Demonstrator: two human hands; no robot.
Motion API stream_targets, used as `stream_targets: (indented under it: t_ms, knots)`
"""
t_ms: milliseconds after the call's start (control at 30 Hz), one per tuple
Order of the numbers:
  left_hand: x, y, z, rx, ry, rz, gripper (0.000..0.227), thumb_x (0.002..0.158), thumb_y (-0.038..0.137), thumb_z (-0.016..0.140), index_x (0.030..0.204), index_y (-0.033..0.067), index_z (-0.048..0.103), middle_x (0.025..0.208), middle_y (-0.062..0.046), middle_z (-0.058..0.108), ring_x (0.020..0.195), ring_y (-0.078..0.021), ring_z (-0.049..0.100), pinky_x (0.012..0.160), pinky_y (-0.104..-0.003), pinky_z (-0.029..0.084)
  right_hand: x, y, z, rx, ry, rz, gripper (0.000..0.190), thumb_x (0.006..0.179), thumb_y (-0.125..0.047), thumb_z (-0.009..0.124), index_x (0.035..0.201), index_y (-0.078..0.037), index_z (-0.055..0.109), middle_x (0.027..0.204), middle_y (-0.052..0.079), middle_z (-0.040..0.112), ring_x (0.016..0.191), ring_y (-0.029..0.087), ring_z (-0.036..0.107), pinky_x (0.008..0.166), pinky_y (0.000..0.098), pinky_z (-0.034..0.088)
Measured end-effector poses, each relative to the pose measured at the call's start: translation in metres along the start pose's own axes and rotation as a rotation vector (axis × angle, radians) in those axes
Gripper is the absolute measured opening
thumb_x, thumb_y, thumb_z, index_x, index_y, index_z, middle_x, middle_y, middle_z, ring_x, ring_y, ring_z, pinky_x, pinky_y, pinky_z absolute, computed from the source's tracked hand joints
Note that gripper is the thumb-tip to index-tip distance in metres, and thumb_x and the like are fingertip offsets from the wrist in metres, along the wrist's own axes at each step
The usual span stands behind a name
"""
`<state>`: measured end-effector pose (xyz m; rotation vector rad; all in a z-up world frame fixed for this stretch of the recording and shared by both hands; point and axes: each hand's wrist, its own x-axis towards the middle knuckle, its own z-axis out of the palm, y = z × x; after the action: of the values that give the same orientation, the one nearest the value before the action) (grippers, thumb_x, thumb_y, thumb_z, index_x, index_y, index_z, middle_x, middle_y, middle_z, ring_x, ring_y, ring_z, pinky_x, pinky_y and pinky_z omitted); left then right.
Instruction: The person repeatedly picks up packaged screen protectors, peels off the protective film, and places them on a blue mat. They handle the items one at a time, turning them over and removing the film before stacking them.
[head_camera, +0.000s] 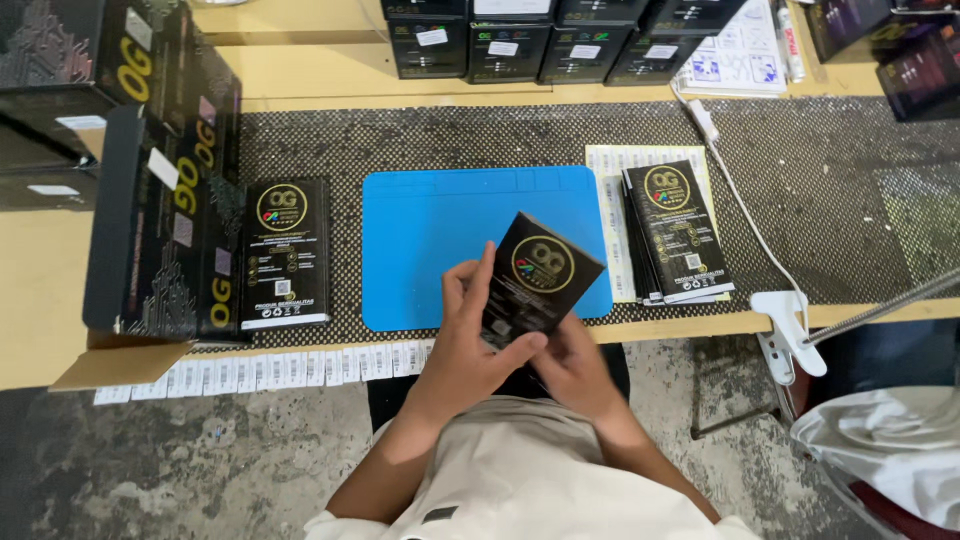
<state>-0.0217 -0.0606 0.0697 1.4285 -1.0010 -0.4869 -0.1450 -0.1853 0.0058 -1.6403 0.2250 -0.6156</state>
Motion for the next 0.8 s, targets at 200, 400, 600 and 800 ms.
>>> stream_targets:
  t_ms: [200,400,600,800]
  knots:
    - [-0.01,-0.012,-0.074,0.498,0.226,0.158,0.07,0.085,0.033,0.083,0.146,0.0108,0.056,0.143,-0.02,0.049,0.142,-0.047,0.038,0.119,-0.067,0.028,0.027,-0.091,-0.076,-0.43,0.532,0.242,0.062,0.1,-0.004,0.054,0.16,-0.008,0.04,0.139,0.038,0.053,0.123,0.054,0.057,0.094,0.0643,0.048]
    - [-0.047,-0.019,-0.134,1.043,0.203,-0.306,0.077,0.092,0.052,0.063,0.15,0.0022,0.051,0.16,-0.023,0.036,0.154,-0.0507,0.013,0.12,-0.072,0.013,0.053,-0.109,-0.148,-0.903,0.412,0.341,0.051,0.1,-0.015,0.065,0.149,-0.002,0.057,0.141,0.021,0.062,0.125,0.036,0.058,0.102,0.0512,0.047]
    - [-0.041,-0.031,-0.128,1.161,0.385,-0.24,0.051,0.093,0.035,0.075,0.137,0.0121,0.064,0.126,-0.014,0.053,0.126,-0.0379,0.04,0.097,-0.054,0.035,0.058,-0.076,-0.149,-0.914,0.37,0.563,0.062,0.099,-0.036,0.067,0.153,-0.008,0.054,0.125,0.016,0.049,0.116,0.032,0.055,0.102,0.0486,0.044]
    - [-0.031,-0.035,-0.135,1.168,0.456,-0.28,0.065,0.086,0.04,0.082,0.139,0.0063,0.065,0.121,-0.016,0.048,0.113,-0.0384,0.04,0.088,-0.052,0.04,0.053,-0.06,-0.155,-0.94,0.402,0.504,0.061,0.099,-0.035,0.07,0.151,-0.006,0.058,0.124,0.017,0.048,0.12,0.033,0.054,0.105,0.0482,0.042]
